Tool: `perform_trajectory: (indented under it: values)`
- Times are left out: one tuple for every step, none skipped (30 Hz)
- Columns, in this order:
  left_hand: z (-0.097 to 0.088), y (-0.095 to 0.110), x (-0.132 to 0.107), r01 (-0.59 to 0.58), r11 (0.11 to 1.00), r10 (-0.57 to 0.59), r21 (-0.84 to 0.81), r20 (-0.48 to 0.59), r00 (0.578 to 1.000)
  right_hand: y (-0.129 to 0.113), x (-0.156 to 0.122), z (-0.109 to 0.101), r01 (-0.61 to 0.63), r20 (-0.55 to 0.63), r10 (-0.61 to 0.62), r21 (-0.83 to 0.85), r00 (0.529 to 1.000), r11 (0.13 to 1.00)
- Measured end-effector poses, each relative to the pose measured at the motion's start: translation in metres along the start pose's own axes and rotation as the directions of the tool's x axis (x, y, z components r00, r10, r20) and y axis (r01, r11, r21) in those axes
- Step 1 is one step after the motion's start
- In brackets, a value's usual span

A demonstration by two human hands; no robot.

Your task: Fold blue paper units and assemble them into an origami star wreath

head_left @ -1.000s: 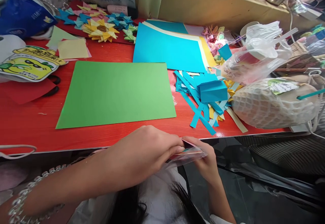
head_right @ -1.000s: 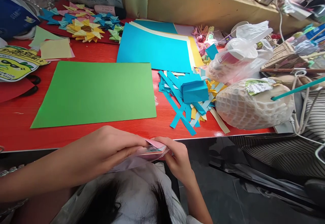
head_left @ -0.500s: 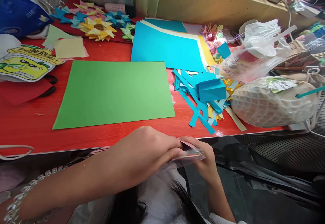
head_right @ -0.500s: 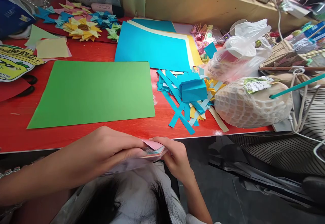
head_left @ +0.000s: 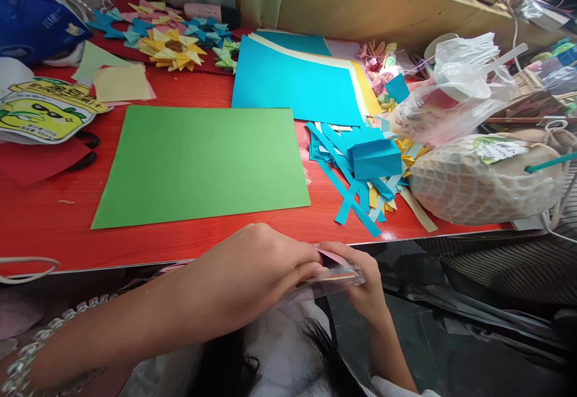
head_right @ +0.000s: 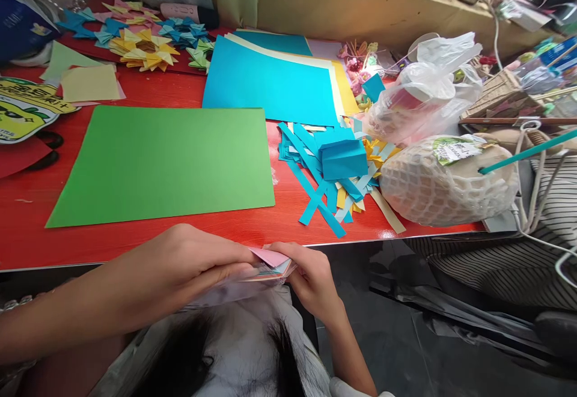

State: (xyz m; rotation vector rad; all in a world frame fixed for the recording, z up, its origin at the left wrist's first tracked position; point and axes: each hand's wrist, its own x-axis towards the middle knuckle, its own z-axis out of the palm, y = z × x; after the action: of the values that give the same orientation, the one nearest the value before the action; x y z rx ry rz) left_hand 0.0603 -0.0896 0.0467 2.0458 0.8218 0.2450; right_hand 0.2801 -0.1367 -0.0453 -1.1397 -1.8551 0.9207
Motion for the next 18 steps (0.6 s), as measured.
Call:
perform_trajectory:
  values:
    - [-0.0001,0.0002,0.0001,0.002,1.0,-0.002,-0.005,-0.001,1.0,0.0002,-0.0002,-0.0001,-0.003,0.002,0.003,-0.001,1.0,1.0]
    - [-0.0002,0.0004,0.0001,0.005,1.0,-0.005,-0.008,0.0,1.0,0.0004,-0.0005,-0.0003,-0.004,0.002,0.004,-0.002,1.0,1.0]
    - [-0.0003,0.0006,0.0001,0.008,1.0,-0.008,-0.013,0.003,1.0,0.0007,-0.0008,-0.0004,-0.004,0.004,0.004,-0.001,1.0,1.0]
    - [-0.0003,0.0007,0.0002,0.011,1.0,-0.011,-0.017,0.008,1.0,0.001,-0.0011,-0.0006,-0.004,0.005,0.004,0.002,1.0,1.0]
    - [-0.0003,0.0007,0.0002,0.012,1.0,-0.011,-0.019,0.011,1.0,0.0014,-0.0013,-0.0007,-0.004,0.006,0.004,0.006,1.0,1.0]
    - [-0.0004,0.0007,0.0003,0.012,1.0,-0.012,-0.019,0.009,1.0,0.0019,-0.0015,-0.0008,-0.003,0.008,0.003,0.011,1.0,1.0]
    - [-0.0004,0.0006,0.0004,0.011,1.0,-0.011,-0.019,0.005,1.0,0.0023,-0.0016,-0.0008,-0.002,0.01,0.002,0.014,1.0,1.0]
    - [-0.0006,0.0004,0.0006,0.009,1.0,-0.009,-0.018,0.002,1.0,0.0027,-0.0017,-0.0008,-0.002,0.013,0.002,0.015,1.0,1.0]
    - [-0.0007,0.0002,0.0008,0.008,1.0,-0.008,-0.018,-0.001,1.0,0.003,-0.0018,-0.0007,-0.001,0.015,0.001,0.015,1.0,1.0]
    - [-0.0009,-0.0001,0.0009,0.009,1.0,-0.009,-0.018,-0.002,1.0,0.0032,-0.0018,-0.0007,-0.002,0.016,0.001,0.015,1.0,1.0]
    - [-0.0011,-0.0003,0.0011,0.011,1.0,-0.011,-0.019,-0.002,1.0,0.0033,-0.0018,-0.0007,-0.002,0.018,0.001,0.017,1.0,1.0]
    - [-0.0012,-0.0005,0.0012,0.01,1.0,-0.01,-0.02,0.0,1.0,0.0032,-0.0018,-0.0008,-0.002,0.018,0.002,0.02,1.0,1.0]
    - [-0.0013,-0.0008,0.0012,0.008,1.0,-0.008,-0.019,0.003,1.0,0.0031,-0.0017,-0.0009,-0.003,0.018,0.002,0.022,1.0,1.0]
    - [-0.0013,-0.0011,0.0012,0.009,1.0,-0.009,-0.018,0.006,1.0,0.0029,-0.0016,-0.0009,-0.004,0.017,0.003,0.024,1.0,1.0]
    - [-0.0011,-0.0015,0.0011,0.006,1.0,-0.006,-0.019,0.007,1.0,0.0027,-0.0015,-0.001,-0.003,0.016,0.003,0.025,1.0,1.0]
    - [-0.0009,-0.002,0.0009,0.005,1.0,-0.004,-0.02,0.008,1.0,0.0025,-0.0014,-0.0011,-0.005,0.016,0.004,0.024,1.0,1.0]
    - [-0.0006,-0.0025,0.0007,0.003,1.0,-0.003,-0.018,0.007,1.0,0.0022,-0.0014,-0.0011,-0.006,0.016,0.006,0.022,1.0,1.0]
    - [-0.0003,-0.003,0.0004,-0.001,1.0,0.001,-0.013,0.003,1.0,0.0021,-0.0014,-0.0011,-0.009,0.016,0.009,0.021,1.0,1.0]
